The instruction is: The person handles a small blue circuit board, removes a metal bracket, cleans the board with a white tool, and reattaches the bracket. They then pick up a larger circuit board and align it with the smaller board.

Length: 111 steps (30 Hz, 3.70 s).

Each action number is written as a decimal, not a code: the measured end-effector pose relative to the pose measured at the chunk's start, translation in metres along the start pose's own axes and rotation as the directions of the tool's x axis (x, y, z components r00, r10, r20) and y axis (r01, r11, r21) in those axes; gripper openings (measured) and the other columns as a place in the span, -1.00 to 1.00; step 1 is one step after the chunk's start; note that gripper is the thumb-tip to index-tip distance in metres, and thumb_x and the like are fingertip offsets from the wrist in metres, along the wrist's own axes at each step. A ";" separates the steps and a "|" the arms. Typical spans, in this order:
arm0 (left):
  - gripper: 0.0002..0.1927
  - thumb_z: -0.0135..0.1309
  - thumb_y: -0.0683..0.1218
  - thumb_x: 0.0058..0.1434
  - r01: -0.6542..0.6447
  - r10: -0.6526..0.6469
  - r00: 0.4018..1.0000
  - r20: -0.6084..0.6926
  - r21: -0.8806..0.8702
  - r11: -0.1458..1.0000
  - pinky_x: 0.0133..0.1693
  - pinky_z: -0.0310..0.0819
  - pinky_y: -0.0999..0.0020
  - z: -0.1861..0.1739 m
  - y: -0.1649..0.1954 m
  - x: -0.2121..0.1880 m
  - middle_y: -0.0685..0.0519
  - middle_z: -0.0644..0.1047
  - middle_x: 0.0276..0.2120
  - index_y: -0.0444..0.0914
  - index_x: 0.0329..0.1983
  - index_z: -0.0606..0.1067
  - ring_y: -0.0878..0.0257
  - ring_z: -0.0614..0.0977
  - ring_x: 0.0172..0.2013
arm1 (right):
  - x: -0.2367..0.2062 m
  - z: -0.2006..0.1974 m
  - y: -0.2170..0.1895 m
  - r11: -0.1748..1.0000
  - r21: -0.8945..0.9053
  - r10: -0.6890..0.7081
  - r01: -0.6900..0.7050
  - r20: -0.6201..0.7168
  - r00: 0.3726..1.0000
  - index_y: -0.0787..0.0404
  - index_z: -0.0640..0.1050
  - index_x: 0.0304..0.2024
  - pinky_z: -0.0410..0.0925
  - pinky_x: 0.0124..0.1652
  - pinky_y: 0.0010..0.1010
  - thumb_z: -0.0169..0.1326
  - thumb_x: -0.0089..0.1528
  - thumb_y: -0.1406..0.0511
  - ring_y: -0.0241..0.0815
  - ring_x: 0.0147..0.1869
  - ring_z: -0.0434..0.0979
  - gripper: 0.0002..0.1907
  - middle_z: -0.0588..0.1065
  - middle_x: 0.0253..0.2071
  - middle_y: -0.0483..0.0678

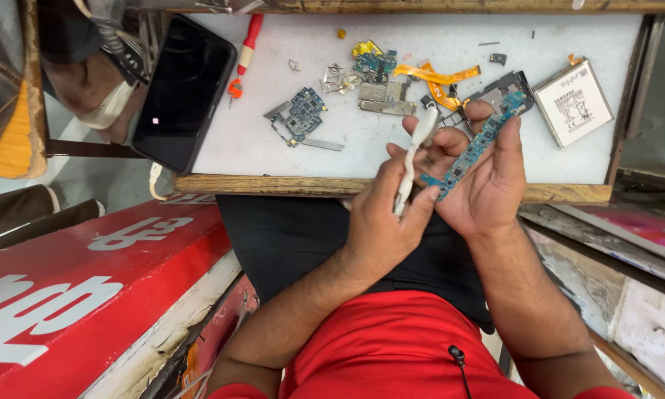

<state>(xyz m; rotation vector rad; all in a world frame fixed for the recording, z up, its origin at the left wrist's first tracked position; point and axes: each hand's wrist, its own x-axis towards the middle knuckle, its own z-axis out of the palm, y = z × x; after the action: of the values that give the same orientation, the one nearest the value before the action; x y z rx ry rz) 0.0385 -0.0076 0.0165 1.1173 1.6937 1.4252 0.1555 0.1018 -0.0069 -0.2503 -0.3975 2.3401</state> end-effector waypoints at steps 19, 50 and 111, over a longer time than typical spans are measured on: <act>-0.29 0.07 -0.22 0.36 -0.256 0.094 0.932 0.350 0.454 0.854 -0.40 0.54 0.11 -0.018 0.027 -0.009 -0.02 0.41 -0.36 0.09 0.54 0.23 0.03 0.57 -0.49 | -0.003 -0.010 -0.006 0.998 -0.041 0.040 -0.041 -0.038 0.998 -0.03 0.43 0.20 0.32 0.40 0.15 -0.30 0.60 -0.04 0.12 0.46 0.42 -0.61 0.45 0.36 0.04; -0.25 0.02 -0.24 0.29 -0.342 0.034 0.875 0.483 0.567 0.749 -0.56 0.51 0.08 -0.028 0.023 -0.010 -0.05 0.35 -0.48 0.26 0.48 0.28 0.07 0.50 -0.66 | 0.008 0.010 -0.018 0.984 0.100 0.150 -0.148 -0.011 0.989 0.06 0.44 -0.11 -0.07 0.63 0.25 -0.24 0.62 0.13 0.03 0.58 0.28 -0.69 0.44 0.38 -0.12; -0.31 0.09 -0.22 0.27 -0.296 0.128 0.930 0.344 0.495 0.817 -0.52 0.50 0.13 -0.009 0.022 -0.022 -0.04 0.35 -0.41 0.07 0.47 0.34 0.07 0.51 -0.57 | -0.010 0.030 -0.001 0.977 -0.064 -0.214 0.205 -0.182 0.960 0.07 0.28 -0.17 0.45 -0.26 -0.26 -0.33 0.56 -0.14 -0.19 -0.19 0.50 -0.50 0.37 -0.13 -0.11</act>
<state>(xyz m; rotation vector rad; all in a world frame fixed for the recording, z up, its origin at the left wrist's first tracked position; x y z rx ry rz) 0.0445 -0.0305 0.0388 1.7857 1.8362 0.8387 0.1548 0.0894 0.0218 -0.4267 -0.3646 2.0806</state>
